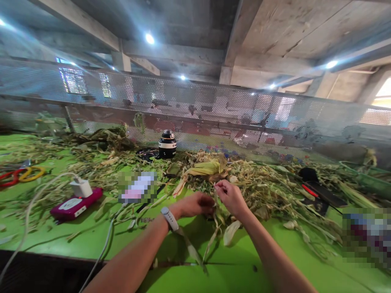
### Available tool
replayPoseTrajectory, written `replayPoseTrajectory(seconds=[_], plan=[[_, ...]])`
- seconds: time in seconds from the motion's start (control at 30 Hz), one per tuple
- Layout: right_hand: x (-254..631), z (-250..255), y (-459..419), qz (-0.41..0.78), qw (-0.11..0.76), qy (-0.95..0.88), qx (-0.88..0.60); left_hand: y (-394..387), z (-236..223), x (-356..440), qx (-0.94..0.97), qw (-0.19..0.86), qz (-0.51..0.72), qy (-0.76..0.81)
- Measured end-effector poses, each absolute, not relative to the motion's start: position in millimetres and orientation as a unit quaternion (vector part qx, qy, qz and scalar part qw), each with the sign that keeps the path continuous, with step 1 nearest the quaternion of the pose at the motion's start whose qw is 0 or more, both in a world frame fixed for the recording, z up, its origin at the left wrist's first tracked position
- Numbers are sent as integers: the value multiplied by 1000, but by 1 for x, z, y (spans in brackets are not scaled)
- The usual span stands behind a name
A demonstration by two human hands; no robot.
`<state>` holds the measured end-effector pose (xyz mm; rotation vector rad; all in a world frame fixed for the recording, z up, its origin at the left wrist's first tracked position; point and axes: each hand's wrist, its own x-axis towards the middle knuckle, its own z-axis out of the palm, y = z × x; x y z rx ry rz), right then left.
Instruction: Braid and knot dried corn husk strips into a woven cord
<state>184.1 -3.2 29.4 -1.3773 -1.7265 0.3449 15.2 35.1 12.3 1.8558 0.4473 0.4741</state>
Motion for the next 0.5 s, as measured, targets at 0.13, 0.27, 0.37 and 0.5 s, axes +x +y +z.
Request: replayPoseTrajectory(seconds=[0.13,0.27,0.37,0.5], plan=[[186,33,-5,96,452,-683,-565,28,16,15,763,608,159,155],[186,30,-1,67,498,-658,-560,23,25,14,702,680,154,149],[184,31,2,74,501,-657,-558,21,25,14,660,716,166,154],[192,53,-17,70,542,-637,-544,23,21,15,627,728,219,172]])
